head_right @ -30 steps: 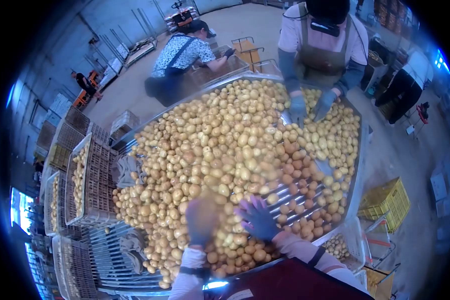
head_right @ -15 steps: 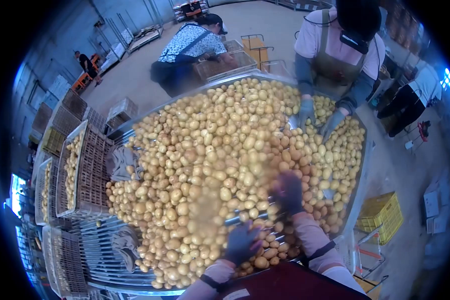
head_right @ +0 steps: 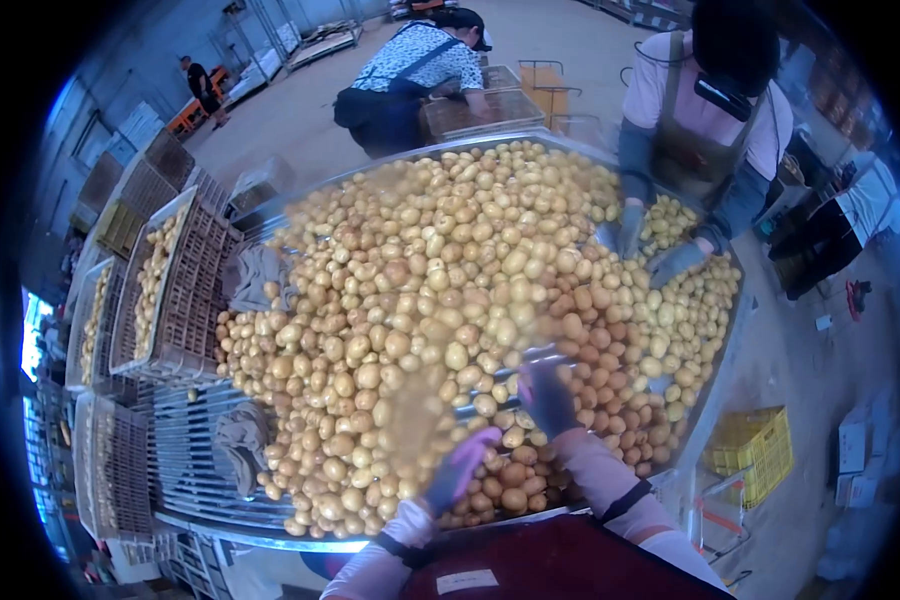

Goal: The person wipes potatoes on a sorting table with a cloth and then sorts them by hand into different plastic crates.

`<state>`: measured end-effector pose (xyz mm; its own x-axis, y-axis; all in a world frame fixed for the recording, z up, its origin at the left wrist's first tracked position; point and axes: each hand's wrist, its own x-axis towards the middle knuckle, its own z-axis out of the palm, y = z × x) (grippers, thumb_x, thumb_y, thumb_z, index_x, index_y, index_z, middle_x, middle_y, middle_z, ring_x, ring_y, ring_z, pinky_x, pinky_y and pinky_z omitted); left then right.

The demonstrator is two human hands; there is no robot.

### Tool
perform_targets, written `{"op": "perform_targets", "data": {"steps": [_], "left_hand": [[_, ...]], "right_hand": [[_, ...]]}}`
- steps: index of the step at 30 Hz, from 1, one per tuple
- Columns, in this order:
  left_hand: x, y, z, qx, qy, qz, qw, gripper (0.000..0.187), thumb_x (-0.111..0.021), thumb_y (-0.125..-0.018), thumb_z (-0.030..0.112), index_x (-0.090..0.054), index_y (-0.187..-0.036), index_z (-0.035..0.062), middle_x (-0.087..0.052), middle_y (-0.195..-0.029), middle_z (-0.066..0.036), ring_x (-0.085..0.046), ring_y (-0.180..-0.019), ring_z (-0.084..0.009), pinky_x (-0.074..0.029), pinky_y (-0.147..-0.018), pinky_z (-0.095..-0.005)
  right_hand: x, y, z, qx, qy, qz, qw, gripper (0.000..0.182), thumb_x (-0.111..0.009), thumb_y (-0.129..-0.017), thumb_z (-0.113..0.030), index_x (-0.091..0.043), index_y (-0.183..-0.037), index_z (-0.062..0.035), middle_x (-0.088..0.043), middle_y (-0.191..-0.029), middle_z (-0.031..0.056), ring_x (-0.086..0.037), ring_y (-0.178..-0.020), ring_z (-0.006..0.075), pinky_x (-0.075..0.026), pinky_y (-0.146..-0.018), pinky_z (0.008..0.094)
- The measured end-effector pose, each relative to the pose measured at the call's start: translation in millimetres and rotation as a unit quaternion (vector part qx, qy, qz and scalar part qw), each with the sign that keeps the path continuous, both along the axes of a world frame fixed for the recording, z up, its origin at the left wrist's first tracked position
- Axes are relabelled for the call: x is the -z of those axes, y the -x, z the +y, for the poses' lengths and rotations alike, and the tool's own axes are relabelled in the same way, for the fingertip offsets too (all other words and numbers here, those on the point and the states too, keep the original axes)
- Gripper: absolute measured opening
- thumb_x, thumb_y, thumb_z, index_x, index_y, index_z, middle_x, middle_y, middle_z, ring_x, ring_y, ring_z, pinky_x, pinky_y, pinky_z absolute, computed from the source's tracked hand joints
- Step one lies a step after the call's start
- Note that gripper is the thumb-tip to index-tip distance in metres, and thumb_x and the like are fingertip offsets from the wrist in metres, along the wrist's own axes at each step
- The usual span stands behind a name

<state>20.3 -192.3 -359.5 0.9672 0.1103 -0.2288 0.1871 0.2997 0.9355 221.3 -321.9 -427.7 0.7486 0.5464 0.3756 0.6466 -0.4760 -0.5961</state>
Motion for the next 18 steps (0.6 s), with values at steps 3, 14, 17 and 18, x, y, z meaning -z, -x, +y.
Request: {"op": "perform_targets", "data": {"steps": [3,14,17,18], "left_hand": [[-7,0,5,-0.096,0.171,0.044,0.98,0.058,-0.041,-0.106,0.042,-0.041,-0.145,-0.0001,-0.051,-0.14,-0.018,-0.048,-0.131,-0.0248,-0.038,-0.111,-0.0381],[10,32,30,-0.092,0.43,0.104,0.892,0.057,-0.045,-0.102,0.048,-0.044,-0.143,0.0087,-0.058,-0.122,-0.011,-0.062,-0.102,-0.0229,-0.056,-0.084,-0.0399],[-8,26,28,-0.138,0.422,0.13,0.886,0.056,-0.051,-0.096,0.049,-0.052,-0.131,0.0053,-0.062,-0.109,-0.01,-0.064,-0.089,-0.0227,-0.055,-0.073,-0.0353],[-16,26,30,-0.122,0.447,0.113,0.879,0.058,-0.052,-0.095,0.049,-0.051,-0.133,0.0048,-0.062,-0.112,-0.011,-0.064,-0.09,-0.0229,-0.055,-0.073,-0.0356]], "right_hand": [[6,1,-2,0.019,-0.103,0.179,0.978,0.028,-0.067,-0.091,-0.017,-0.062,-0.116,-0.0059,-0.064,-0.099,0.0091,-0.064,-0.086,0.025,-0.052,-0.075,0.0377],[-8,-17,59,-0.111,0.139,-0.098,0.979,0.053,-0.062,-0.079,-0.005,-0.058,-0.131,-0.0122,-0.053,-0.139,0.013,-0.055,-0.103,0.0341,-0.049,-0.09,0.0434],[11,-34,64,-0.104,0.078,-0.035,0.991,0.05,-0.064,-0.076,-0.004,-0.059,-0.126,-0.0111,-0.058,-0.13,0.0126,-0.055,-0.102,0.0361,-0.048,-0.09,0.0452],[12,-38,60,-0.099,0.006,0.038,0.994,0.042,-0.068,-0.078,-0.006,-0.06,-0.12,-0.0084,-0.061,-0.12,0.0129,-0.059,-0.105,0.0334,-0.05,-0.09,0.043]]}}
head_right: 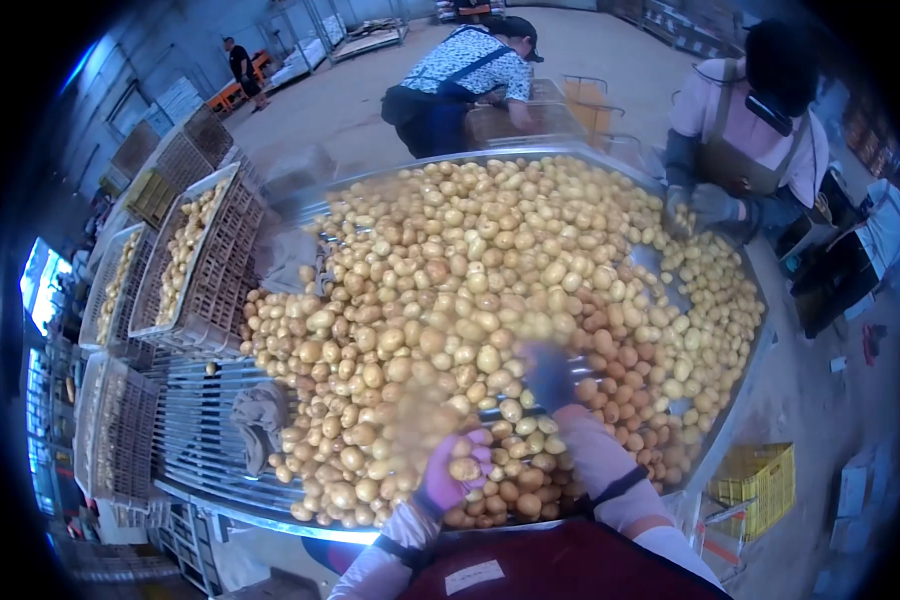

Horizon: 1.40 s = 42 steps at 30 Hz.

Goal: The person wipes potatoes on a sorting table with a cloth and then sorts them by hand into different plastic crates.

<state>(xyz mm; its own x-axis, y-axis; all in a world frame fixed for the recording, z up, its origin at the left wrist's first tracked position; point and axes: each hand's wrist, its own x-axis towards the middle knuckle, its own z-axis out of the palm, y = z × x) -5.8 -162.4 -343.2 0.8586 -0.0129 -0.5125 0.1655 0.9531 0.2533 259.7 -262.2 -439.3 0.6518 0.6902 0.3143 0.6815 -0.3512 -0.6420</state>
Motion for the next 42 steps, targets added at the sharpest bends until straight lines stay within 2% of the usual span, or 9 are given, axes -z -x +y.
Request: {"op": "perform_targets", "data": {"steps": [6,10,16,20,26,30,35,38,42], "left_hand": [[-35,-4,4,-0.034,-0.013,-0.054,0.998,0.064,-0.049,-0.096,0.048,-0.044,-0.143,0.0052,-0.06,-0.128,-0.015,-0.064,-0.096,-0.0274,-0.054,-0.08,-0.0386],[10,14,20,0.017,-0.136,-0.1,0.985,0.071,-0.04,-0.093,0.061,-0.044,-0.143,0.0106,-0.058,-0.134,-0.014,-0.063,-0.102,-0.0367,-0.049,-0.089,-0.051],[-60,5,30,-0.037,0.137,-0.082,0.986,0.043,-0.055,-0.096,0.009,-0.044,-0.136,-0.0042,-0.058,-0.128,-0.024,-0.064,-0.1,-0.0312,-0.058,-0.074,-0.0338],[-61,10,24,0.017,0.094,-0.004,0.995,0.039,-0.059,-0.097,0.015,-0.051,-0.131,-0.0026,-0.065,-0.115,-0.022,-0.068,-0.094,-0.0317,-0.059,-0.07,-0.0342],[-63,12,14,0.125,-0.064,0.092,0.986,0.077,-0.04,-0.089,0.073,-0.057,-0.129,0.0091,-0.068,-0.102,-0.024,-0.066,-0.079,-0.0373,-0.053,-0.069,-0.0522],[-41,4,11,0.068,0.154,-0.007,0.986,0.061,-0.048,-0.09,0.062,-0.061,-0.119,0.0104,-0.067,-0.09,-0.018,-0.063,-0.07,-0.033,-0.054,-0.066,-0.0484],[-41,16,16,0.075,0.278,0.051,0.956,0.042,-0.056,-0.092,0.042,-0.059,-0.122,0.0116,-0.065,-0.091,-0.013,-0.063,-0.074,-0.0297,-0.056,-0.066,-0.0463],[19,33,4,0.026,-0.067,-0.172,0.983,0.041,-0.045,-0.103,0.027,-0.044,-0.141,0.01,-0.06,-0.124,-0.008,-0.064,-0.103,-0.0204,-0.057,-0.075,-0.0292],[4,26,-6,0.019,-0.113,-0.048,0.992,0.048,-0.047,-0.1,0.038,-0.047,-0.138,0.0089,-0.058,-0.123,-0.011,-0.061,-0.104,-0.0244,-0.052,-0.086,-0.0353]], "right_hand": [[-119,84,-7,-0.144,-0.013,0.322,0.936,0.045,-0.074,-0.087,-0.02,-0.06,-0.128,-0.0076,-0.062,-0.123,0.014,-0.06,-0.114,0.0274,-0.052,-0.089,0.0383],[-76,76,39,-0.149,-0.049,0.112,0.981,0.047,-0.074,-0.086,-0.029,-0.062,-0.128,-0.0113,-0.063,-0.123,0.0095,-0.058,-0.113,0.0301,-0.05,-0.093,0.0412],[-79,88,106,-0.165,0.237,-0.077,0.954,0.043,-0.065,-0.086,-0.042,-0.063,-0.119,-0.0145,-0.063,-0.117,0.0096,-0.055,-0.109,0.0323,-0.046,-0.09,0.0449],[-59,76,93,-0.187,0.217,0.059,0.956,0.044,-0.065,-0.088,-0.042,-0.062,-0.12,-0.0122,-0.066,-0.114,0.014,-0.061,-0.105,0.0346,-0.048,-0.089,0.0459],[-57,88,21,-0.093,0.062,0.287,0.951,0.039,-0.065,-0.094,-0.031,-0.059,-0.125,-0.0083,-0.069,-0.11,0.0128,-0.067,-0.101,0.0277,-0.052,-0.085,0.0392],[-101,125,-7,-0.016,-0.128,0.477,0.87,0.036,-0.062,-0.096,-0.015,-0.056,-0.129,-0.0029,-0.063,-0.121,0.0125,-0.064,-0.103,0.0223,-0.051,-0.087,0.0354],[-99,160,-15,-0.13,-0.062,0.119,0.982,0.044,-0.064,-0.091,-0.016,-0.055,-0.133,-0.0036,-0.057,-0.126,0.0161,-0.055,-0.113,0.0311,-0.044,-0.098,0.0416],[-104,166,-16,-0.125,-0.091,0.147,0.977,0.045,-0.066,-0.088,-0.017,-0.056,-0.131,-0.0058,-0.058,-0.124,0.0153,-0.054,-0.112,0.035,-0.045,-0.096,0.0433],[-94,166,-16,-0.114,-0.092,0.089,0.985,0.048,-0.068,-0.084,-0.016,-0.056,-0.13,-0.0061,-0.056,-0.13,0.015,-0.052,-0.116,0.036,-0.043,-0.099,0.0445]]}}
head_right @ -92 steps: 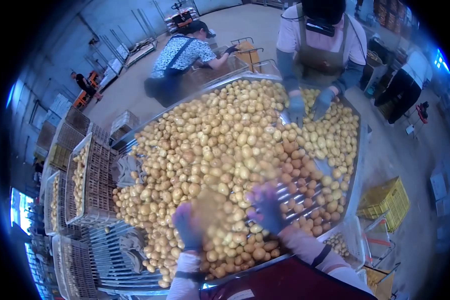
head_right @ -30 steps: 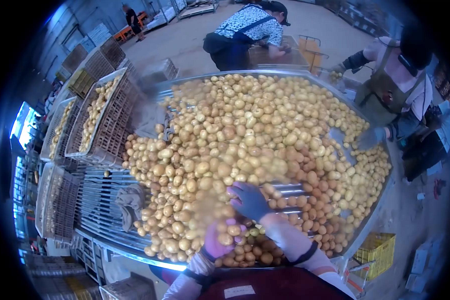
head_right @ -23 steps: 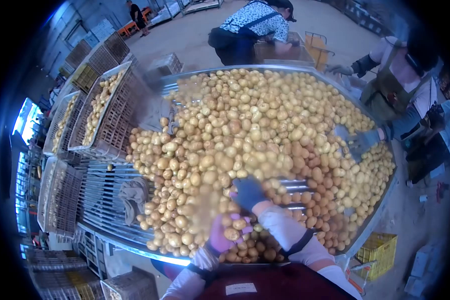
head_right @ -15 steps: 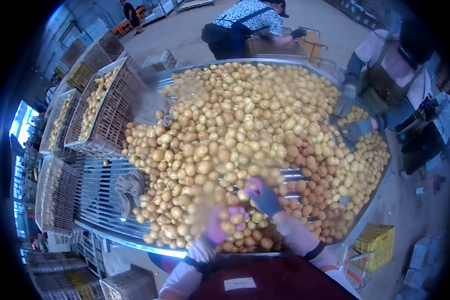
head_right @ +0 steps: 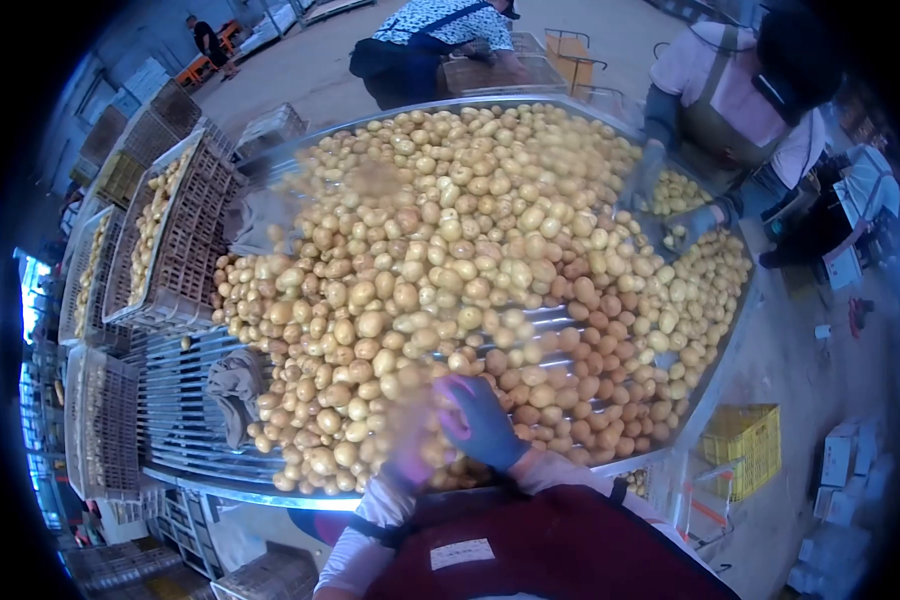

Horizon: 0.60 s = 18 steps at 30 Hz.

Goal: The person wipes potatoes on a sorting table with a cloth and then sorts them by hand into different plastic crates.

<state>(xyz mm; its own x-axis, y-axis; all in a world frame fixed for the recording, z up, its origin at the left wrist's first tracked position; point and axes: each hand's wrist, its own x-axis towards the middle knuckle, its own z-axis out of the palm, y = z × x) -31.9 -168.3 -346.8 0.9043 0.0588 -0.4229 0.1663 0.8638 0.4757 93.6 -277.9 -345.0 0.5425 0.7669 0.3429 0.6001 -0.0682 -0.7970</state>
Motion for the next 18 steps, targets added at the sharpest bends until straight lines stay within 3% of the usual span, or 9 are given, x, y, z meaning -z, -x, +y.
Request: {"op": "perform_targets", "data": {"steps": [3,7,10,13,14,15,16,18], "left_hand": [[3,-8,-3,0.003,0.054,-0.01,0.998,0.055,-0.045,-0.098,0.045,-0.045,-0.14,0.0096,-0.056,-0.128,-0.012,-0.058,-0.11,-0.0261,-0.049,-0.092,-0.0377],[0,-6,0,-0.03,0.077,-0.012,0.996,0.064,-0.044,-0.096,0.055,-0.044,-0.143,0.0104,-0.053,-0.134,-0.013,-0.054,-0.118,-0.0284,-0.045,-0.1,-0.041],[-5,0,12,-0.1,0.093,-0.017,0.99,0.072,-0.042,-0.095,0.062,-0.042,-0.145,0.0111,-0.05,-0.139,-0.015,-0.052,-0.124,-0.0301,-0.042,-0.106,-0.0434],[-9,6,28,-0.182,0.107,-0.023,0.977,0.079,-0.041,-0.094,0.07,-0.041,-0.147,0.0117,-0.048,-0.144,-0.016,-0.049,-0.13,-0.0318,-0.039,-0.112,-0.0458],[-12,7,33,-0.215,0.097,-0.008,0.972,0.079,-0.04,-0.094,0.07,-0.041,-0.147,0.0118,-0.048,-0.144,-0.016,-0.048,-0.13,-0.0319,-0.039,-0.112,-0.0458],[-14,10,37,-0.249,0.085,0.007,0.965,0.078,-0.038,-0.095,0.07,-0.041,-0.147,0.0119,-0.047,-0.145,-0.017,-0.048,-0.131,-0.032,-0.038,-0.113,-0.0457],[-12,15,41,-0.249,0.147,-0.065,0.955,0.072,-0.037,-0.098,0.065,-0.042,-0.146,0.0122,-0.048,-0.144,-0.016,-0.048,-0.131,-0.0315,-0.038,-0.113,-0.0449],[-3,22,48,-0.292,0.073,-0.048,0.952,0.069,-0.037,-0.099,0.063,-0.043,-0.146,0.0123,-0.048,-0.143,-0.016,-0.048,-0.13,-0.0309,-0.039,-0.112,-0.044]], "right_hand": [[-18,1,5,-0.094,0.011,-0.057,0.994,0.054,-0.07,-0.086,-0.022,-0.054,-0.135,-0.0074,-0.056,-0.131,0.0166,-0.053,-0.117,0.0378,-0.043,-0.101,0.0485],[-30,-3,5,-0.143,-0.041,0.002,0.989,0.06,-0.071,-0.086,-0.026,-0.05,-0.14,-0.0074,-0.051,-0.14,0.0172,-0.046,-0.131,0.0398,-0.039,-0.107,0.0506],[-34,-6,-6,-0.065,-0.056,0.04,0.996,0.061,-0.071,-0.087,-0.027,-0.05,-0.141,-0.0085,-0.05,-0.142,0.0163,-0.043,-0.134,0.0406,-0.036,-0.11,0.0518],[10,-8,-30,-0.062,0.106,-0.066,0.99,0.06,-0.071,-0.087,-0.033,-0.052,-0.14,-0.0115,-0.05,-0.142,0.016,-0.043,-0.133,0.0422,-0.035,-0.11,0.0533],[24,-18,-45,-0.089,0.146,-0.175,0.97,0.056,-0.071,-0.085,-0.041,-0.059,-0.132,-0.014,-0.051,-0.138,0.0155,-0.045,-0.129,0.0427,-0.036,-0.108,0.0524],[25,-30,-57,-0.092,0.159,-0.166,0.969,0.057,-0.071,-0.084,-0.043,-0.059,-0.131,-0.0137,-0.051,-0.138,0.0159,-0.045,-0.129,0.0418,-0.036,-0.107,0.0528],[23,-46,-65,-0.095,0.172,-0.158,0.968,0.059,-0.07,-0.083,-0.045,-0.058,-0.131,-0.0133,-0.051,-0.138,0.0163,-0.045,-0.128,0.0409,-0.036,-0.107,0.0532],[25,-73,-83,-0.072,0.195,-0.184,0.961,0.058,-0.07,-0.08,-0.044,-0.058,-0.128,-0.0125,-0.05,-0.137,0.0169,-0.044,-0.128,0.0401,-0.035,-0.106,0.0551]]}}
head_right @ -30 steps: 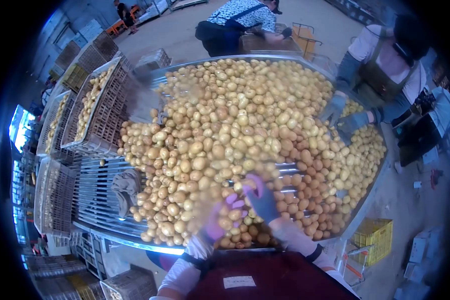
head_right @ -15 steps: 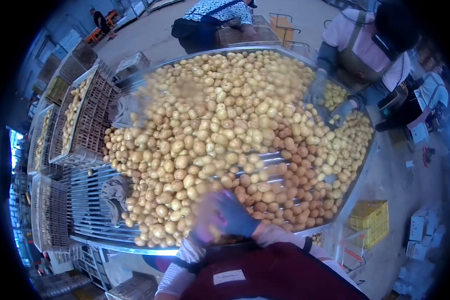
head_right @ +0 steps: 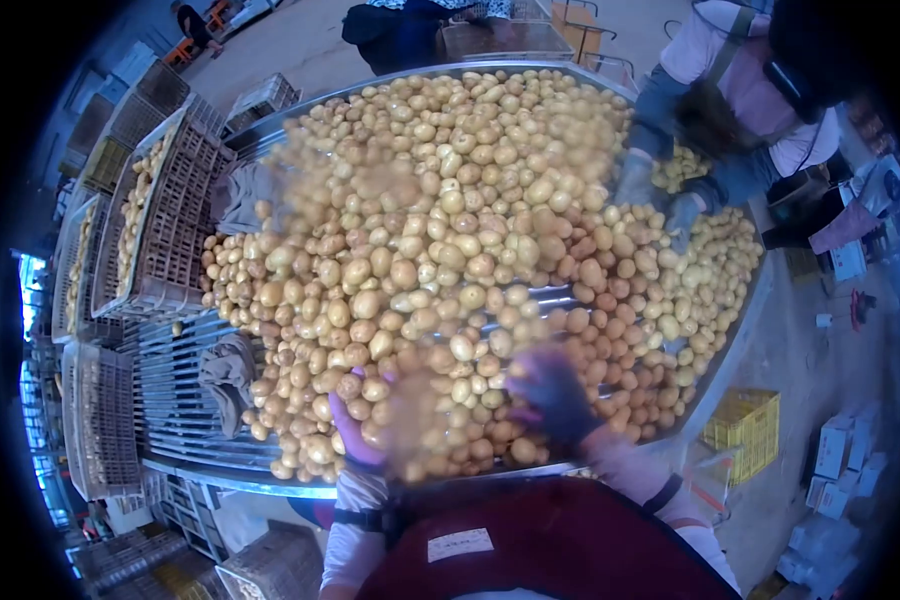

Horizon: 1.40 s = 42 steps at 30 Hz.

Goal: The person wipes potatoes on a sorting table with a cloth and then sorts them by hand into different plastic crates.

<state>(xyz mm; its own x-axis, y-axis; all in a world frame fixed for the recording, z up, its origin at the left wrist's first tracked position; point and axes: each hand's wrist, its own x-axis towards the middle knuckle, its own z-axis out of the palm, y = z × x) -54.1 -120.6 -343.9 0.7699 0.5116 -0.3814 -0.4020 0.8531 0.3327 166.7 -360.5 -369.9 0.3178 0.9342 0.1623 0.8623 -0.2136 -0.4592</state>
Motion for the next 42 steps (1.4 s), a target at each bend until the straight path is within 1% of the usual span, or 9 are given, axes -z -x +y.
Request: {"op": "perform_targets", "data": {"steps": [6,9,11,16,22,28,34,36,42], "left_hand": [[7,8,6,-0.05,-0.042,0.032,0.997,0.067,-0.036,-0.101,0.061,-0.043,-0.145,0.0109,-0.05,-0.141,-0.015,-0.051,-0.127,-0.0289,-0.042,-0.109,-0.0419],[9,9,4,-0.058,-0.047,0.038,0.996,0.066,-0.036,-0.101,0.06,-0.043,-0.145,0.0102,-0.051,-0.14,-0.014,-0.052,-0.125,-0.0279,-0.043,-0.108,-0.0408],[10,8,5,-0.061,-0.052,0.039,0.996,0.066,-0.036,-0.102,0.059,-0.044,-0.144,0.0097,-0.052,-0.139,-0.014,-0.053,-0.124,-0.0272,-0.044,-0.107,-0.0401],[3,4,-1,-0.071,-0.047,0.039,0.996,0.064,-0.035,-0.103,0.057,-0.044,-0.144,0.0083,-0.054,-0.137,-0.013,-0.055,-0.121,-0.0254,-0.046,-0.105,-0.0384],[-10,4,-3,-0.013,0.038,-0.029,0.999,0.078,-0.039,-0.097,0.066,-0.044,-0.143,0.0042,-0.053,-0.138,-0.013,-0.053,-0.122,-0.026,-0.044,-0.106,-0.0395],[-51,-12,-14,0.08,0.087,-0.007,0.993,0.087,-0.042,-0.091,0.075,-0.045,-0.143,0.0049,-0.053,-0.136,-0.012,-0.052,-0.122,-0.0281,-0.043,-0.106,-0.0413],[-8,-32,-23,0.093,0.064,-0.149,0.982,0.068,-0.03,-0.102,0.058,-0.038,-0.143,0.0041,-0.047,-0.142,-0.024,-0.051,-0.128,-0.0408,-0.046,-0.107,-0.0516],[-39,-45,-27,0.152,-0.241,0.004,0.959,0.066,-0.029,-0.103,0.055,-0.039,-0.143,0.003,-0.05,-0.139,-0.023,-0.054,-0.125,-0.0382,-0.046,-0.107,-0.0509],[-56,-49,-36,0.162,-0.458,0.105,0.868,0.048,-0.036,-0.107,0.034,-0.044,-0.137,-0.0021,-0.055,-0.133,-0.019,-0.06,-0.119,-0.0299,-0.056,-0.096,-0.0397]], "right_hand": [[35,-70,16,0.377,-0.026,-0.231,0.896,0.041,-0.069,-0.082,-0.032,-0.064,-0.118,-0.0119,-0.045,-0.14,0.0192,-0.041,-0.132,0.0406,-0.029,-0.111,0.0544],[35,-50,70,0.256,-0.158,-0.045,0.953,0.05,-0.07,-0.081,-0.032,-0.06,-0.125,-0.0118,-0.048,-0.138,0.0214,-0.042,-0.132,0.0407,-0.031,-0.111,0.0524],[0,-13,113,0.084,-0.033,0.249,0.964,0.047,-0.069,-0.082,-0.033,-0.06,-0.124,-0.0129,-0.053,-0.132,0.02,-0.051,-0.121,0.0404,-0.038,-0.104,0.0526],[33,30,163,0.084,-0.026,-0.102,0.991,0.044,-0.065,-0.084,-0.052,-0.067,-0.11,-0.0164,-0.06,-0.112,0.0152,-0.06,-0.097,0.0383,-0.046,-0.084,0.0535],[2,20,118,0.023,0.165,0.038,0.985,0.046,-0.067,-0.08,-0.053,-0.067,-0.109,-0.0172,-0.061,-0.105,0.015,-0.057,-0.096,0.0361,-0.045,-0.081,0.0491],[-11,22,46,-0.001,0.137,0.021,0.99,0.036,-0.076,-0.078,-0.039,-0.067,-0.099,-0.0107,-0.061,-0.088,0.011,-0.057,-0.087,0.0323,-0.045,-0.075,0.0467],[-24,32,67,0.109,-0.237,0.219,0.94,0.028,-0.082,-0.073,-0.018,-0.064,-0.092,-0.0071,-0.056,-0.107,0.0134,-0.056,-0.098,0.0311,-0.047,-0.082,0.0415],[-42,46,84,0.046,-0.282,0.212,0.935,0.028,-0.081,-0.074,-0.015,-0.063,-0.094,-0.0064,-0.055,-0.112,0.0136,-0.055,-0.101,0.0317,-0.047,-0.086,0.0411],[-47,65,107,-0.046,-0.239,0.332,0.911,0.032,-0.071,-0.084,-0.02,-0.064,-0.113,-0.0074,-0.051,-0.135,0.0152,-0.047,-0.126,0.0339,-0.038,-0.107,0.0476]]}}
